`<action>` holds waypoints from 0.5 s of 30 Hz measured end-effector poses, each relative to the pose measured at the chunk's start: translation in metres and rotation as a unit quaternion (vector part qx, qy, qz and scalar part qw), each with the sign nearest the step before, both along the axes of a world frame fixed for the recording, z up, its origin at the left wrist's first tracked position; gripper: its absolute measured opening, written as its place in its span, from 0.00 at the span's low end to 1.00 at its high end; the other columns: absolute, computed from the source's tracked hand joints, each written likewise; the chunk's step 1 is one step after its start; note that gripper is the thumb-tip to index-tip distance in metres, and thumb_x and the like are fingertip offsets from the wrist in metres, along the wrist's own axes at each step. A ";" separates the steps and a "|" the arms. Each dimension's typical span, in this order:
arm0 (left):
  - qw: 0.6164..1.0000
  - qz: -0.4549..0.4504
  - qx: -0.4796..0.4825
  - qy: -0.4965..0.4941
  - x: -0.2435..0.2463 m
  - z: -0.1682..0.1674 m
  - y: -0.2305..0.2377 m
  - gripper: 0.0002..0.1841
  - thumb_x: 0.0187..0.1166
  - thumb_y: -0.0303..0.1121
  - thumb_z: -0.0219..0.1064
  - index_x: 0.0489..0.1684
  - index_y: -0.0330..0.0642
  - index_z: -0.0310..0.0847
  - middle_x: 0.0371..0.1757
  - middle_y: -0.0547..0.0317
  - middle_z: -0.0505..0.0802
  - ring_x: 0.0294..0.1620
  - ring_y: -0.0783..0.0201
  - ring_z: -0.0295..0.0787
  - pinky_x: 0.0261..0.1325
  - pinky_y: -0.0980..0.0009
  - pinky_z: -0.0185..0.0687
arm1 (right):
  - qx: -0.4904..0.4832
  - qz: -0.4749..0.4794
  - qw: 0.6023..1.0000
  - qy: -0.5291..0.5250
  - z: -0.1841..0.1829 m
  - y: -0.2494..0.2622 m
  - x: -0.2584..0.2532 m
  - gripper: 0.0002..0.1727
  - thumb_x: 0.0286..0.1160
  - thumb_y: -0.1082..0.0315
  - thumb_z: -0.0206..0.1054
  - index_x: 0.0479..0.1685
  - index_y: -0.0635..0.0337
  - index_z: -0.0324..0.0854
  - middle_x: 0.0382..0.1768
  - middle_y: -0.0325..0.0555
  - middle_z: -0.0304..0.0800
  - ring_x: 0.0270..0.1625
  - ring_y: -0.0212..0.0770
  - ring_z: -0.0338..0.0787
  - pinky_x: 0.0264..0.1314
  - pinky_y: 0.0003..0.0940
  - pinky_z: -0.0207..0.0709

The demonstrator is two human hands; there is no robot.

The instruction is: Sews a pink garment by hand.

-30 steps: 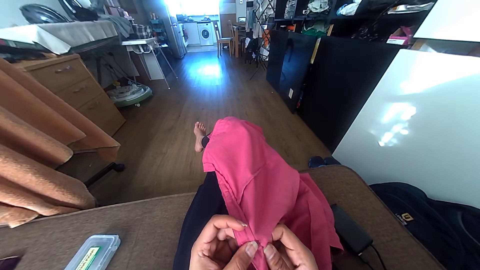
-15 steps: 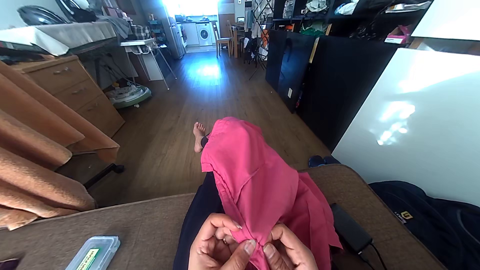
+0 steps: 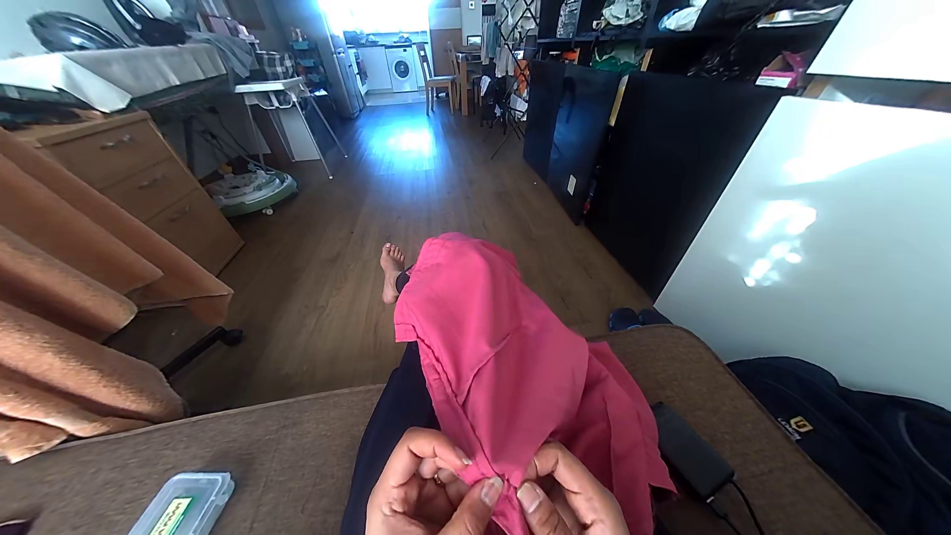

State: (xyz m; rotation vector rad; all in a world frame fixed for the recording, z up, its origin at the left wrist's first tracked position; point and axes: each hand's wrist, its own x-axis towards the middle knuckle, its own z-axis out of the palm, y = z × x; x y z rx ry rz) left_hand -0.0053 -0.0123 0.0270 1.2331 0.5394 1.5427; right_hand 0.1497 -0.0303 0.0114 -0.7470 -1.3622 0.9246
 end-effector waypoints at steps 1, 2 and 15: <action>1.000 0.001 0.004 0.004 0.000 0.000 0.000 0.22 0.64 0.12 0.74 0.50 0.51 0.83 0.44 0.72 0.96 0.42 0.78 0.94 0.50 0.77 0.92 | 0.000 -0.002 1.000 -0.002 0.000 0.000 0.000 0.05 0.82 0.75 0.60 0.42 0.67 0.79 0.37 0.38 0.83 0.36 0.18 0.81 0.40 0.14 0.77; 1.000 0.003 0.008 0.009 0.000 0.001 0.000 0.22 0.64 0.12 0.74 0.50 0.51 0.83 0.44 0.73 0.96 0.42 0.78 0.94 0.50 0.78 0.92 | 0.000 -0.005 1.000 -0.004 0.000 0.000 0.000 0.05 0.82 0.75 0.61 0.41 0.67 0.80 0.37 0.39 0.83 0.37 0.18 0.81 0.40 0.14 0.77; 0.998 -0.034 0.012 0.047 -0.002 -0.003 0.002 0.21 0.67 0.15 0.74 0.51 0.51 0.82 0.44 0.74 0.95 0.42 0.79 0.93 0.49 0.77 0.90 | -0.033 0.012 0.997 0.064 -0.001 0.002 0.001 0.04 0.75 0.79 0.68 0.42 0.62 0.81 0.38 0.32 0.90 0.40 0.20 0.88 0.45 0.20 0.84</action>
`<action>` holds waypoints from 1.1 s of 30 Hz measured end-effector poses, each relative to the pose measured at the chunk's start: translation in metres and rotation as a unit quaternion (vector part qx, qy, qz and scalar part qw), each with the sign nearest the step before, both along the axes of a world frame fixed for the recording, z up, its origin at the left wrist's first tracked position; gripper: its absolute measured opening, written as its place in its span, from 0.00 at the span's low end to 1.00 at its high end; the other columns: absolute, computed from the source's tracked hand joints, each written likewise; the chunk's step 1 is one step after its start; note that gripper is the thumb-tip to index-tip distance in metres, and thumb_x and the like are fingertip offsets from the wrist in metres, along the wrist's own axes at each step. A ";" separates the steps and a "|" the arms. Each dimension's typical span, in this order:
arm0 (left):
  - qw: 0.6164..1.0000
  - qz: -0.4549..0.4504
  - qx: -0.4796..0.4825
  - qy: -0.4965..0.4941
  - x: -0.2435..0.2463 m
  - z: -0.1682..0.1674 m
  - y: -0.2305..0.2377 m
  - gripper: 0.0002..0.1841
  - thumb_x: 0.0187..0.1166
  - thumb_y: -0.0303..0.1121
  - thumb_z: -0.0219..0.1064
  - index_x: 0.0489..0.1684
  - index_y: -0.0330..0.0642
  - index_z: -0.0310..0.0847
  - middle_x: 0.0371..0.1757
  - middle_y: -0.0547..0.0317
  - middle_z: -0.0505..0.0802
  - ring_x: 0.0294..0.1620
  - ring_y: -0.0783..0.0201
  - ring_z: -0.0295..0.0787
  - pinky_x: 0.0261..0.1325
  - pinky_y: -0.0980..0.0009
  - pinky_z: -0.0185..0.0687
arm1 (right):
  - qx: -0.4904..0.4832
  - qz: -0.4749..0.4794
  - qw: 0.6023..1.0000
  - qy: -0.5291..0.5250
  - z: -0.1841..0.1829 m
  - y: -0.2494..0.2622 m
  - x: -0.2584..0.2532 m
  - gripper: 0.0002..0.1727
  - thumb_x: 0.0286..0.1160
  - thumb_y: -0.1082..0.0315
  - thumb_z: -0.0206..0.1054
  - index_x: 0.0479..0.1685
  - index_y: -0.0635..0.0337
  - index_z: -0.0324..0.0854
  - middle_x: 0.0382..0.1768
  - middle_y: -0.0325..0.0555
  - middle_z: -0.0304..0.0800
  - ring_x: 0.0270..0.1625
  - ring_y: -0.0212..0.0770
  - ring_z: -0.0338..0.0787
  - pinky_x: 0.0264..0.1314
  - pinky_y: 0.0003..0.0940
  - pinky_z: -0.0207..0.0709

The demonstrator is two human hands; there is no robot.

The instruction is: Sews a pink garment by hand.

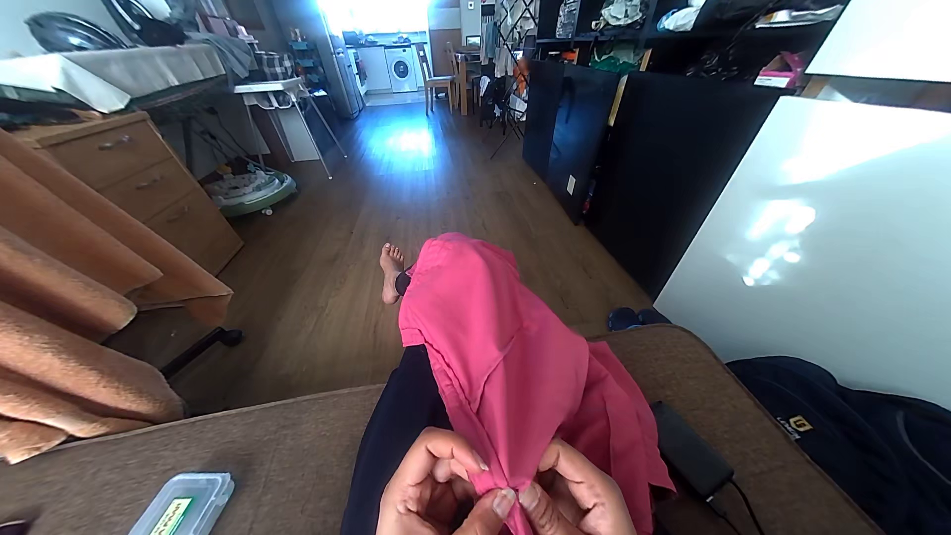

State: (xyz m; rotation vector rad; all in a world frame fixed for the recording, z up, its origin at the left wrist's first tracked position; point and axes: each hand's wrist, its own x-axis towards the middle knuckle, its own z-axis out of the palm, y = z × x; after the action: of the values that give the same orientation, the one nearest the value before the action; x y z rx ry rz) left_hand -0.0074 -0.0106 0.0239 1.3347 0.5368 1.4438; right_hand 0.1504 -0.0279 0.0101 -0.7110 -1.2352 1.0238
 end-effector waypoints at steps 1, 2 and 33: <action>1.000 0.005 0.006 0.012 -0.001 0.000 0.000 0.20 0.67 0.16 0.75 0.51 0.52 0.82 0.44 0.75 0.95 0.42 0.79 0.92 0.50 0.77 0.90 | -0.011 0.003 1.000 0.009 0.003 -0.001 0.001 0.07 0.73 0.81 0.68 0.43 0.61 0.80 0.36 0.31 0.90 0.37 0.21 0.88 0.42 0.21 0.84; 0.999 0.012 0.016 0.027 -0.001 0.000 0.001 0.20 0.67 0.16 0.75 0.51 0.52 0.82 0.43 0.76 0.94 0.43 0.79 0.92 0.51 0.77 0.90 | -0.021 0.005 1.000 0.019 0.007 -0.002 0.001 0.10 0.71 0.82 0.69 0.44 0.59 0.78 0.36 0.31 0.91 0.35 0.22 0.88 0.38 0.21 0.84; 0.999 0.028 0.030 0.036 0.008 -0.001 -0.008 0.29 0.67 0.16 0.77 0.63 0.50 0.70 0.44 0.70 0.98 0.43 0.74 0.95 0.51 0.73 0.91 | 0.136 0.005 0.986 -0.094 0.020 0.015 0.018 0.10 0.85 0.59 0.66 0.38 0.55 0.82 0.42 0.35 0.88 0.59 0.26 0.86 0.70 0.25 0.76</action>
State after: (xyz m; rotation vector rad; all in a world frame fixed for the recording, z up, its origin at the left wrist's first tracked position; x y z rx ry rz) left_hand 0.0010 -0.0184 0.0226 1.4330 0.5859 1.4732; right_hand 0.1683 -0.0130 0.0298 -0.5973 -1.5104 0.7892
